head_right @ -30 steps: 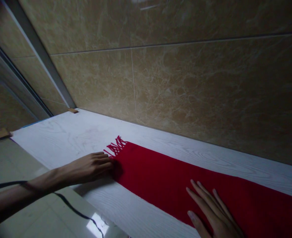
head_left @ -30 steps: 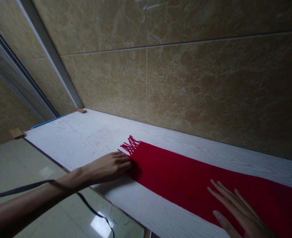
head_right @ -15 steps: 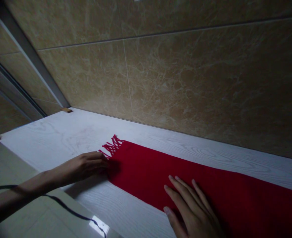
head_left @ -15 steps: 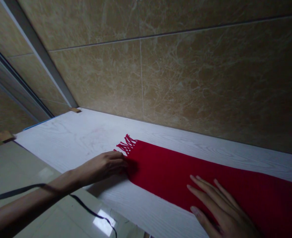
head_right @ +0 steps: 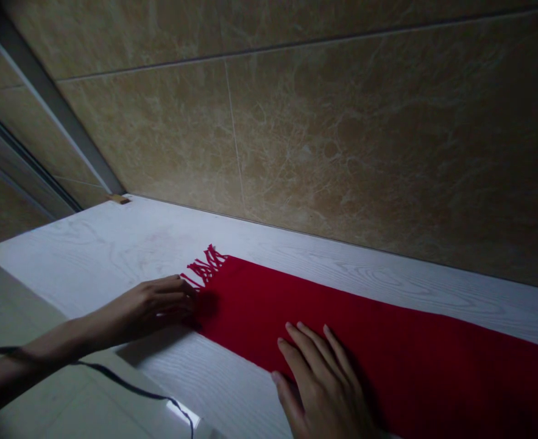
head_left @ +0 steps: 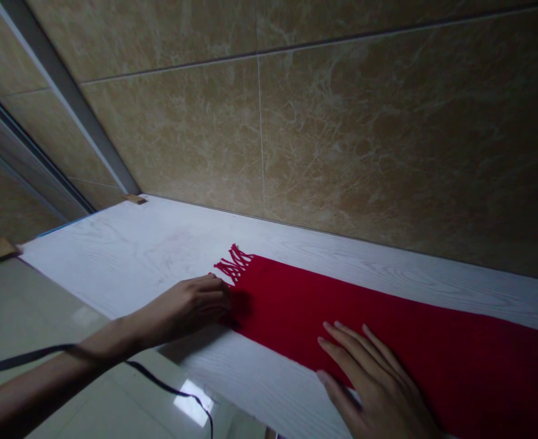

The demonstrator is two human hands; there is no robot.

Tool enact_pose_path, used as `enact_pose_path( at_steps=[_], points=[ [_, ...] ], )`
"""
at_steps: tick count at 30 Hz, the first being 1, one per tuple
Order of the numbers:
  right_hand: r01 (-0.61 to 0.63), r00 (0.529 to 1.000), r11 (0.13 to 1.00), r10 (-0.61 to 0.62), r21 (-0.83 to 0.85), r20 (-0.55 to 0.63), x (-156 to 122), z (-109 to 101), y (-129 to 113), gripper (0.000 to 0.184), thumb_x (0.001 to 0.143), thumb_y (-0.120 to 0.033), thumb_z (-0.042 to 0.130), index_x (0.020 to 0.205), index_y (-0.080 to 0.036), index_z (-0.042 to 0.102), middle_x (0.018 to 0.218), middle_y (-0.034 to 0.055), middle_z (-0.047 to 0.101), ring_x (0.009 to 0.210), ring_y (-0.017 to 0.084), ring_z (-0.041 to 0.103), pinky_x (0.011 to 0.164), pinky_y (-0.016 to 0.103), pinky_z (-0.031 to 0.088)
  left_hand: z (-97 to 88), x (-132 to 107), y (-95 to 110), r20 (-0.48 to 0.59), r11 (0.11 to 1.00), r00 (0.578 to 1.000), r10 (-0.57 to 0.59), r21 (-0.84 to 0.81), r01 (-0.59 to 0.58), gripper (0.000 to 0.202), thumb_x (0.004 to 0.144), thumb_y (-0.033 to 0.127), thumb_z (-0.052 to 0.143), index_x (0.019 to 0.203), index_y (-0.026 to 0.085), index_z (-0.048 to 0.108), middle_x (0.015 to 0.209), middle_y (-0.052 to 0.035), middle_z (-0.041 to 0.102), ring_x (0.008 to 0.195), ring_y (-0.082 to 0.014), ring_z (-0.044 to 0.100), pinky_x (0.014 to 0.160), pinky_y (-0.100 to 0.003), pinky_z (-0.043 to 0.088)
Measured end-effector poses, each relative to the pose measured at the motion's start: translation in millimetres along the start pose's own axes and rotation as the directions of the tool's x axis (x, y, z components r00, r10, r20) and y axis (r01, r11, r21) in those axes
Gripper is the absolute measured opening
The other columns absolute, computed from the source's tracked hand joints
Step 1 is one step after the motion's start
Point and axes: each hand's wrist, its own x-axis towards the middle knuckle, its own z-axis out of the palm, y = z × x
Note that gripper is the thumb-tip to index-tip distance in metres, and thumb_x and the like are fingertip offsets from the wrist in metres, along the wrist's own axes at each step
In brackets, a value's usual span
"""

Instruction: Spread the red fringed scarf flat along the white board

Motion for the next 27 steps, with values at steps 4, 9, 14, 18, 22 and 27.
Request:
enact_pose_path(
  at_steps=[4, 9, 14, 18, 22, 27],
  points=[
    [-0.062, 0.998, 0.997, 0.063, 0.045, -0.024, 7, 2, -8, 0.031, 0.103, -0.034, 0.045, 0.119, -0.019, 0.067, 0.123, 0.0034, 0.073, 0.107, 0.022, 0.07, 0.096, 0.046, 0.048, -2.2, 1, 5, 0.003, 0.975, 0.993, -0.115, -0.189, 0.113, 0.018, 0.1, 0.022, 0.054, 0.108, 0.021, 0.07, 0.107, -0.0056, 0.073, 0.094, -0.0132, 0.069, 0.081, -0.021, 0.056],
    [-0.081, 0.996, 0.992, 0.085, 0.095, -0.033, 7, 3, -12, 0.03, 0.105, -0.03, 0.045, 0.122, -0.02, 0.068, 0.126, 0.0013, 0.072, 0.111, 0.017, 0.068, 0.108, 0.038, 0.038, -5.2, -3, 5, -0.013, 0.913, 0.963, -0.27, -0.321, 0.252, 0.016, 0.097, 0.026, 0.058, 0.102, 0.017, 0.071, 0.103, -0.0071, 0.076, 0.084, -0.0133, 0.07, 0.07, -0.02, 0.055],
    [-0.079, 0.996, 0.993, 0.082, 0.087, -0.04, -4, 0, -7, 0.031, 0.101, -0.021, 0.049, 0.124, -0.015, 0.068, 0.127, 0.0046, 0.071, 0.113, 0.017, 0.068, 0.118, 0.035, 0.028, -1.2, -7, 2, -0.044, 0.889, 0.955, -0.292, -0.381, 0.254, 0.02, 0.098, 0.03, 0.058, 0.102, 0.016, 0.072, 0.101, -0.0081, 0.078, 0.075, -0.0126, 0.07, 0.064, -0.02, 0.055],
    [-0.038, 0.999, 0.999, 0.038, 0.011, -0.013, -14, -7, 2, 0.035, 0.098, -0.013, 0.047, 0.127, -0.012, 0.066, 0.128, 0.0069, 0.071, 0.114, 0.018, 0.068, 0.122, 0.036, 0.023, -0.5, -11, -2, -0.085, 0.952, 0.99, -0.116, -0.292, 0.087, 0.015, 0.098, 0.021, 0.057, 0.104, 0.018, 0.071, 0.106, -0.0087, 0.077, 0.09, -0.0143, 0.073, 0.075, -0.022, 0.058],
    [0.008, 1.0, 0.999, -0.009, -0.036, -0.025, -23, -16, 11, 0.03, 0.098, -0.012, 0.049, 0.12, -0.013, 0.069, 0.124, 0.0078, 0.073, 0.11, 0.019, 0.069, 0.124, 0.038, 0.021, 2.5, -13, -5, -0.063, 0.979, 0.998, -0.007, -0.202, -0.006, 0.02, 0.098, 0.014, 0.056, 0.109, 0.022, 0.071, 0.109, -0.0071, 0.075, 0.1, -0.015, 0.07, 0.084, -0.024, 0.058],
    [0.033, 0.999, 0.999, -0.034, -0.014, -0.042, -26, -24, 16, 0.025, 0.1, -0.012, 0.049, 0.105, -0.017, 0.073, 0.114, 0.0063, 0.076, 0.102, 0.018, 0.072, 0.124, 0.038, 0.022, 10.6, -15, -9, -0.049, 0.99, 0.994, 0.1, -0.1, -0.104, 0.021, 0.1, 0.014, 0.053, 0.108, 0.023, 0.071, 0.111, -0.0045, 0.076, 0.105, -0.015, 0.067, 0.09, -0.024, 0.055]
  ],
)
